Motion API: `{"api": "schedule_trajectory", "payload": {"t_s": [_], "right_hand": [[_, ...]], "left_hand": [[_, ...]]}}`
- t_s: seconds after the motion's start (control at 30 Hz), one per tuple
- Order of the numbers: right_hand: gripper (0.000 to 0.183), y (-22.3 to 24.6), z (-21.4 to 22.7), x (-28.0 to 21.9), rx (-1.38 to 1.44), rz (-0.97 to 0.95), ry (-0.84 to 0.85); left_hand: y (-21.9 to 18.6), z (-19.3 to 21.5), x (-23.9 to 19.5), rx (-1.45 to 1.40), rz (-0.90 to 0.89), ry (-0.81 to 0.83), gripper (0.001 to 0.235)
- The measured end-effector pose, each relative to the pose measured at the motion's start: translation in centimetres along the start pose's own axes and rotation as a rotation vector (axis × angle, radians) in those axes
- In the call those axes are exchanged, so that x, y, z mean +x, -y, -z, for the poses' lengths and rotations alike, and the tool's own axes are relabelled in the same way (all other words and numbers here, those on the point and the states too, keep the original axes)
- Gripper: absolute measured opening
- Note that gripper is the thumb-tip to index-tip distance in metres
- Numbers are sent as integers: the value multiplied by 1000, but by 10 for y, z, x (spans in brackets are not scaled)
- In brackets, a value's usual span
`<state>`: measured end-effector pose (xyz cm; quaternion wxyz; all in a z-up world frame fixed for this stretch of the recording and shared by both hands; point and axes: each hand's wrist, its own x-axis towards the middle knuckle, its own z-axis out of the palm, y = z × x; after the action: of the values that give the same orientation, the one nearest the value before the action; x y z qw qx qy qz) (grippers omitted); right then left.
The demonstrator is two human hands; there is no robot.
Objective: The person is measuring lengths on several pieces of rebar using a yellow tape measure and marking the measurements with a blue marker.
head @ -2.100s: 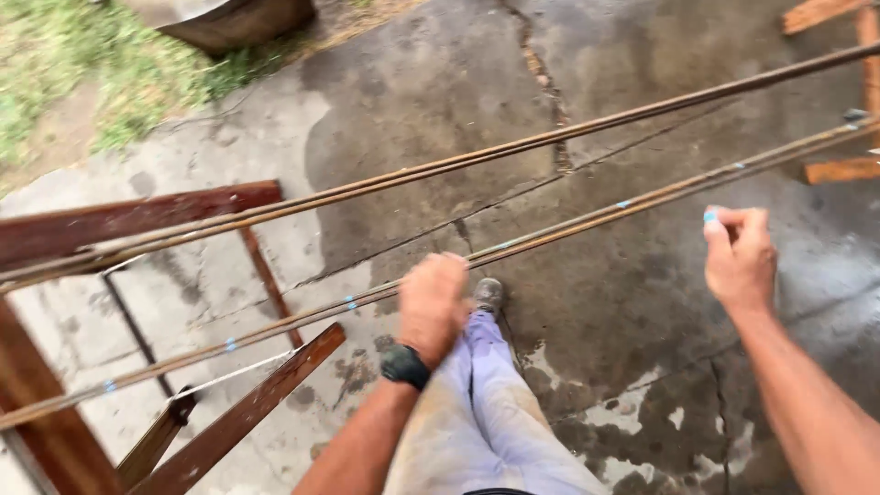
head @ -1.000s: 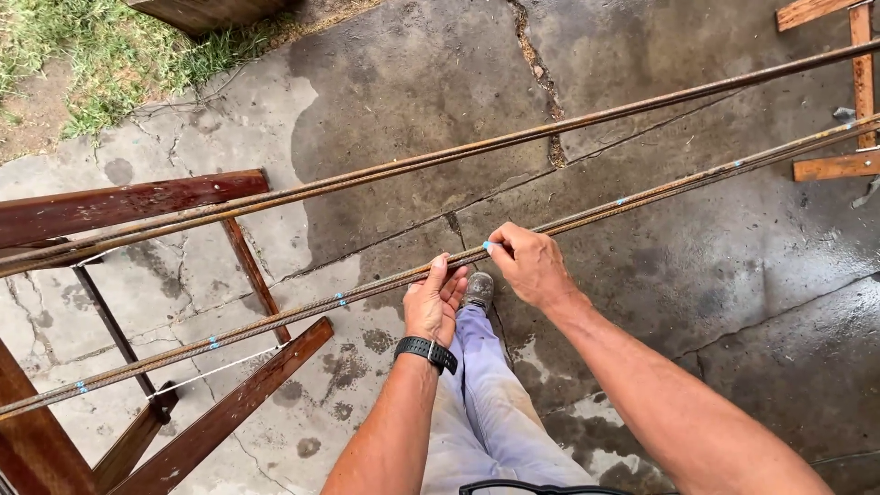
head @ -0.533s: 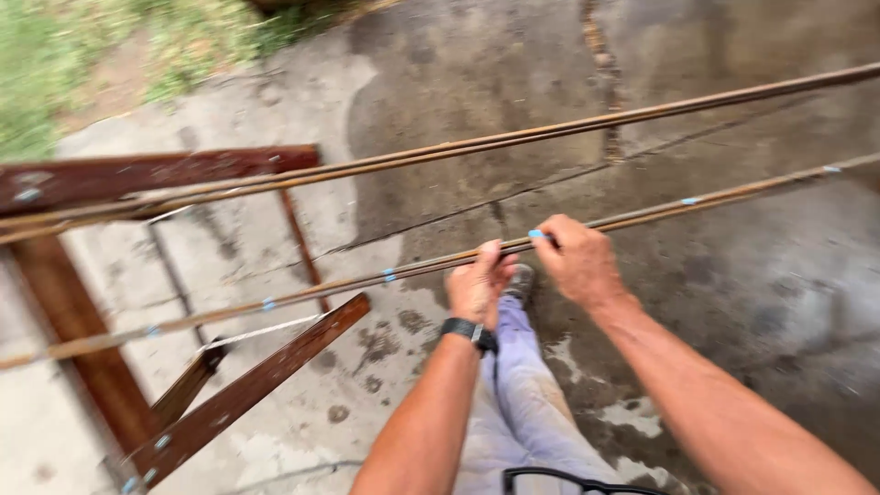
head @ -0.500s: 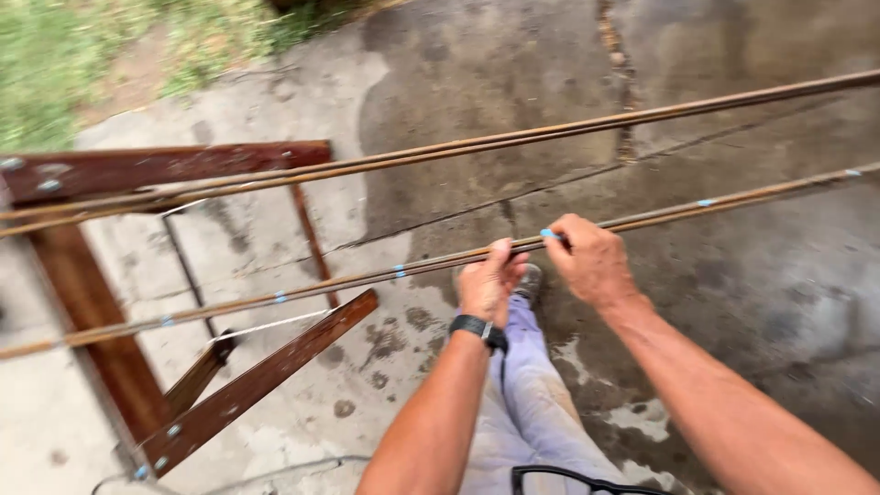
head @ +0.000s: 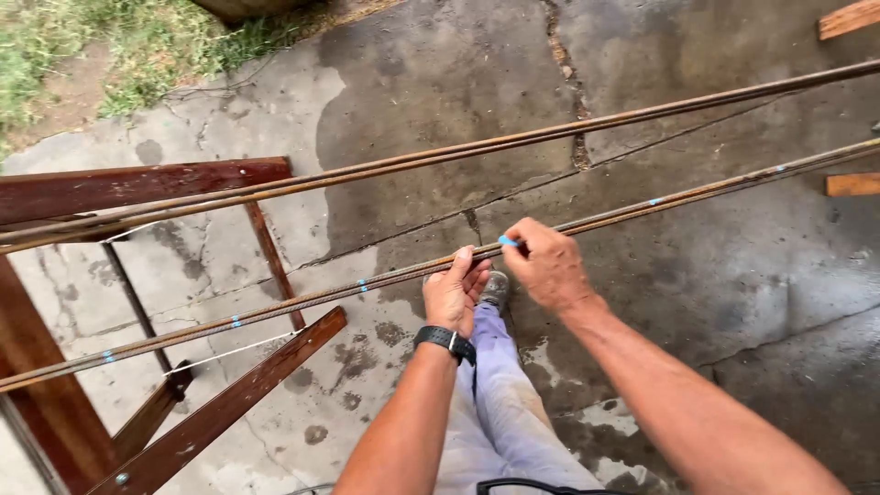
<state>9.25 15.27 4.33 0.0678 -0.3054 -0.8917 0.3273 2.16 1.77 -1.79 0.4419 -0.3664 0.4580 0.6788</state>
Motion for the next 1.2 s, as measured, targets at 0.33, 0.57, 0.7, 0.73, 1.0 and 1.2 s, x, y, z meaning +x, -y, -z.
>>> {"api": "schedule_trajectory", "payload": {"t_s": [0.33,0.57,0.7,0.73,1.0,1.2], "right_hand": [[6,2,-12,-4,-15,-80,56],[11,11,-8,-1,-141,40,35],[15,9,-9,-9,-193,109,-23],[15,6,-13,-13,-199,106,-28],[12,-36,-52,-76,-183,127,30],[7,0,-14,-38,13,44,-159]], "left_hand": [[8,7,12,-2,-7,9,34],[6,4,8,5,-12,-10,34],[-1,-4,0,-16,-9,-29,36],[2,-1,3,-15,-6,-22,36],[-2,-3,-1,-6,-12,-32,36],[4,4,5,5,-18,-33,36]]}}
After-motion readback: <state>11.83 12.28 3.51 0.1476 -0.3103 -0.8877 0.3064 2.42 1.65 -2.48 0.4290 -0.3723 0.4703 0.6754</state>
